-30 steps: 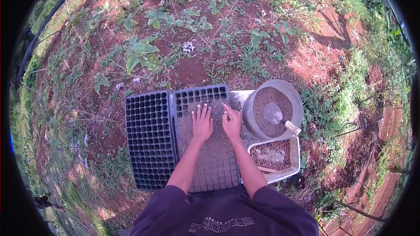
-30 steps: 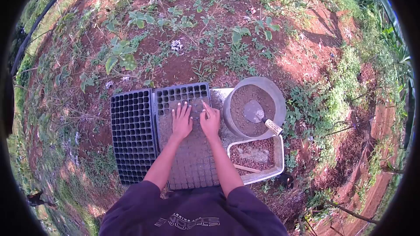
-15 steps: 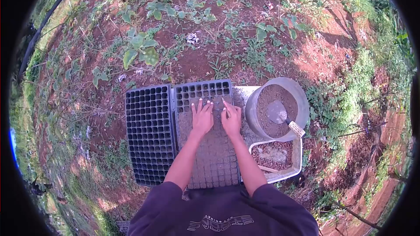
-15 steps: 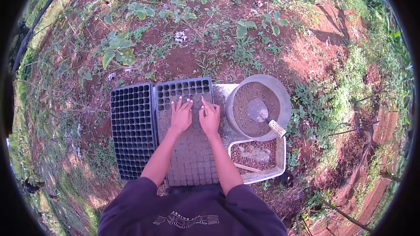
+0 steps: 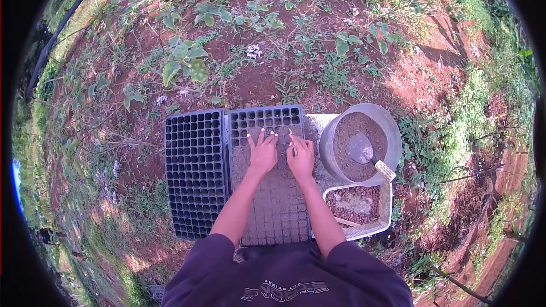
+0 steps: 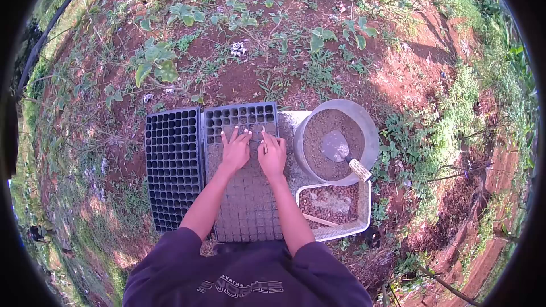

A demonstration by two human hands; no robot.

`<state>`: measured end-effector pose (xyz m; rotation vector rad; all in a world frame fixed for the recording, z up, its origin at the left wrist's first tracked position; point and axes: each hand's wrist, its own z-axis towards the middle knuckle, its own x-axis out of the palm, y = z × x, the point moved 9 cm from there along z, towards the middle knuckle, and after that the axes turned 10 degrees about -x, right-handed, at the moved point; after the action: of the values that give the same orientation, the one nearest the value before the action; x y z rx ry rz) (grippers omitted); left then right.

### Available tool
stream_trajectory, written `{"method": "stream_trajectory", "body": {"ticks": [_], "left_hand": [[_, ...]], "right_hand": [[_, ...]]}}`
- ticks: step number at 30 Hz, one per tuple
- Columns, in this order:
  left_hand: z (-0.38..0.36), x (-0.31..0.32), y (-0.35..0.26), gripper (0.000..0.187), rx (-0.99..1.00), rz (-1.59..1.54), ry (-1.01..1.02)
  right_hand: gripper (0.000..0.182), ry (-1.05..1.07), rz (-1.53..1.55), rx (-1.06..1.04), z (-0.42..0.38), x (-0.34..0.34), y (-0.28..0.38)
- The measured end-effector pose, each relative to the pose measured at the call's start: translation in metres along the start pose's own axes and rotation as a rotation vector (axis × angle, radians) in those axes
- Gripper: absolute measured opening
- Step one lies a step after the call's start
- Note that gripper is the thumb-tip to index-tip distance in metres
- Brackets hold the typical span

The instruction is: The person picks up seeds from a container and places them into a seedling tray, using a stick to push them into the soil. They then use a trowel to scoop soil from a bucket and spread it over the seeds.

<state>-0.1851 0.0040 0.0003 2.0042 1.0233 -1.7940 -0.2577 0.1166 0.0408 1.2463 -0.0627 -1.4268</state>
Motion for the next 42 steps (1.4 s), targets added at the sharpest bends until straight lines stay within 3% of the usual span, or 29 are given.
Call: {"method": "stream_trajectory", "body": {"ticks": [25, 37, 42], "left_hand": [[0.003, 0.003, 0.004, 0.044, -0.051, -0.030, 0.051], [0.003, -0.002, 0.003, 0.043, -0.019, 0.016, 0.026], [0.002, 0.001, 0.004, 0.052, 0.067, 0.064, 0.030]], "right_hand": [[0.033, 0.111, -0.016, 0.030, 0.003, 0.008, -0.003], [0.033, 0.100, -0.016, 0.032, 0.001, 0.012, -0.009], [0.032, 0.100, -0.011, 0.036, 0.003, 0.012, -0.009]]}}
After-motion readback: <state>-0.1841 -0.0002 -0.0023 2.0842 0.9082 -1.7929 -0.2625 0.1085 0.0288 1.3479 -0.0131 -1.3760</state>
